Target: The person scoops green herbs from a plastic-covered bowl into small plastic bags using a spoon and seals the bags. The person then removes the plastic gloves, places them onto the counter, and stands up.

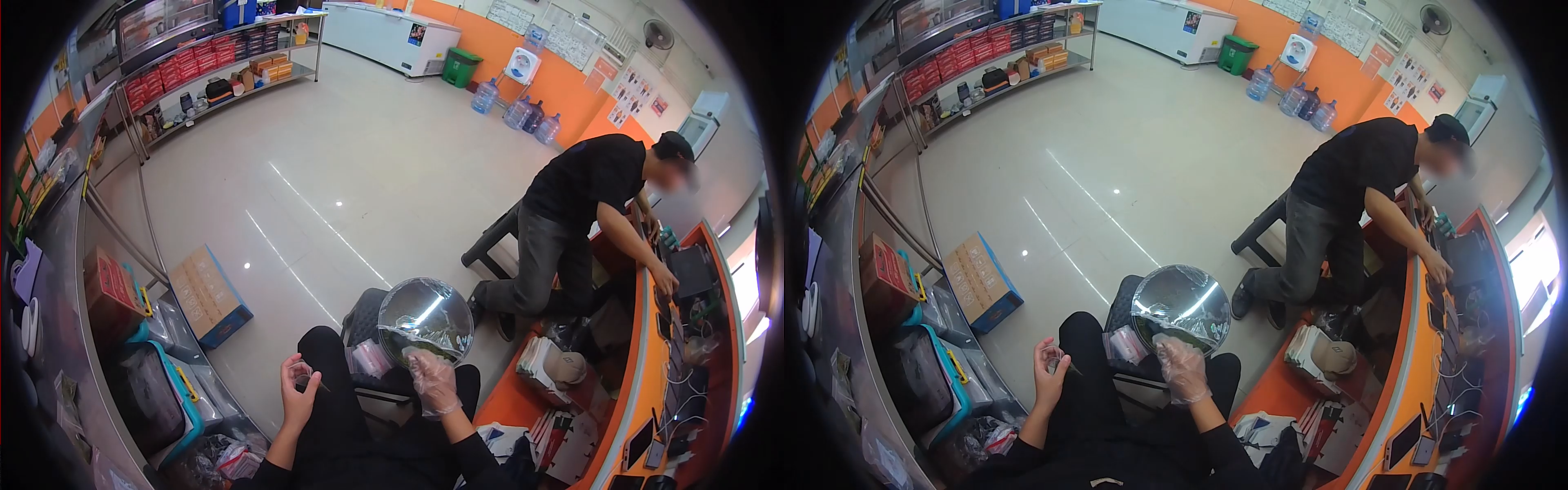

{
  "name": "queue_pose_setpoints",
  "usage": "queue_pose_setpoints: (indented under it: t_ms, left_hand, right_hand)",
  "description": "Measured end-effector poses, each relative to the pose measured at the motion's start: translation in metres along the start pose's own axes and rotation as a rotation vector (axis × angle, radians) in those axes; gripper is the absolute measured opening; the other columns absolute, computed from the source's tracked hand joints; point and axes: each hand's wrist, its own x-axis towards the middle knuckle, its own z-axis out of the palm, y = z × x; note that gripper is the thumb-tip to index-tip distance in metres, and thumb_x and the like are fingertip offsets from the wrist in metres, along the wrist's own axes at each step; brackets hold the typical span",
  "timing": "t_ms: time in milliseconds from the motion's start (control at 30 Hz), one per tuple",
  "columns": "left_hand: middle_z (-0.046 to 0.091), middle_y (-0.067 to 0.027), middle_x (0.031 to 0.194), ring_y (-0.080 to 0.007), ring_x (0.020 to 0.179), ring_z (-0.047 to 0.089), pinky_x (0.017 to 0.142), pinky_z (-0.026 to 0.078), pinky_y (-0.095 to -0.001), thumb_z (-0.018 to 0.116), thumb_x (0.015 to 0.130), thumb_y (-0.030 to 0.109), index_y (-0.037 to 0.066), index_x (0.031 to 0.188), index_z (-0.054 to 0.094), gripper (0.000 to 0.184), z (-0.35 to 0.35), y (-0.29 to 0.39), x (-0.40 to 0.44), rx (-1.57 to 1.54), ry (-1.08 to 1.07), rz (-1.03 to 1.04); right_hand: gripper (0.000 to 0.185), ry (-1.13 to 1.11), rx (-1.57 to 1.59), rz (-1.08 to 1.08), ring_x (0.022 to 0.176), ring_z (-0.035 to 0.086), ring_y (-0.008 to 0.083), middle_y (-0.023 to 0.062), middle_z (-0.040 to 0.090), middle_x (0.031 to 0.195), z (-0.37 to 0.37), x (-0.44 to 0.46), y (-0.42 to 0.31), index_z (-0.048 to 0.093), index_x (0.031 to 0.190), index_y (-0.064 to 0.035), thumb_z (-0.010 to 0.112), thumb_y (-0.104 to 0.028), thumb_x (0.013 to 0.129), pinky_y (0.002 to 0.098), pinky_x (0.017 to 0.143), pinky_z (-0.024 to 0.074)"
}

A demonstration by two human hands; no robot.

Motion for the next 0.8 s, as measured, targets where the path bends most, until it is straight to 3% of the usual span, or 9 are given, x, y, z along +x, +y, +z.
queue_pose_setpoints:
  t_ms: [100,200,400,600,700,800]
  left_hand:
    - [0.055,-0.0043,0.098,-0.0139,0.094,0.054,0.089,0.042,-0.0300,0.069,0.083,0.007,0.004,0.129,0.043,0.052,0.000,0.000,0.000,0.004,-0.003,0.009]
    - [0.055,-0.0044,0.099,-0.0139,0.094,0.054,0.089,0.042,-0.0300,0.070,0.084,0.008,0.004,0.129,0.044,0.052,0.000,0.002,0.000,0.002,-0.002,0.007]
    - [0.055,-0.0043,0.099,-0.0138,0.094,0.054,0.089,0.042,-0.0297,0.070,0.084,0.008,0.004,0.129,0.044,0.053,-0.001,0.000,0.000,0.013,-0.001,0.006]
    - [0.055,-0.0042,0.099,-0.0138,0.094,0.054,0.090,0.042,-0.0300,0.070,0.083,0.008,0.004,0.129,0.044,0.053,0.000,0.001,0.000,0.007,-0.005,0.004]
    - [0.055,-0.0042,0.098,-0.0138,0.094,0.054,0.090,0.042,-0.0300,0.070,0.083,0.008,0.004,0.129,0.044,0.052,0.000,-0.002,0.000,0.027,-0.003,0.001]
    - [0.055,-0.0043,0.098,-0.0138,0.094,0.054,0.090,0.042,-0.0300,0.070,0.083,0.007,0.004,0.128,0.044,0.052,0.001,0.006,-0.001,0.023,0.000,-0.003]
  right_hand:
    - [0.026,-0.169,-0.138,0.030,0.080,0.063,0.0352,0.0118,0.065,0.092,-0.008,0.002,-0.011,0.063,0.106,-0.0119,0.044,-0.029,0.099,0.0453,0.070,0.0498]
    - [0.025,0.015,-0.088,-0.001,0.077,0.062,0.0352,0.0119,0.064,0.088,-0.006,0.004,-0.005,0.062,0.106,-0.0140,0.043,-0.029,0.100,0.0455,0.068,0.0492]
    - [0.020,-0.060,-0.082,0.010,0.078,0.062,0.0355,0.0115,0.064,0.088,-0.001,-0.005,0.004,0.062,0.106,-0.0131,0.046,-0.023,0.098,0.0458,0.070,0.0489]
    - [0.024,0.105,-0.059,0.091,0.080,0.061,0.0366,0.0129,0.065,0.094,0.001,-0.009,0.011,0.065,0.104,-0.0129,0.045,-0.026,0.099,0.0448,0.073,0.0497]
    - [0.025,0.062,-0.067,0.104,0.075,0.064,0.0301,0.0122,0.066,0.091,0.004,-0.012,0.013,0.065,0.102,-0.0079,0.046,-0.023,0.099,0.0395,0.070,0.0510]
    - [0.028,0.119,0.379,0.563,0.072,0.065,0.0193,0.0099,0.065,0.084,-0.008,-0.004,-0.002,0.064,0.100,-0.0024,0.044,-0.022,0.101,0.0326,0.065,0.0503]
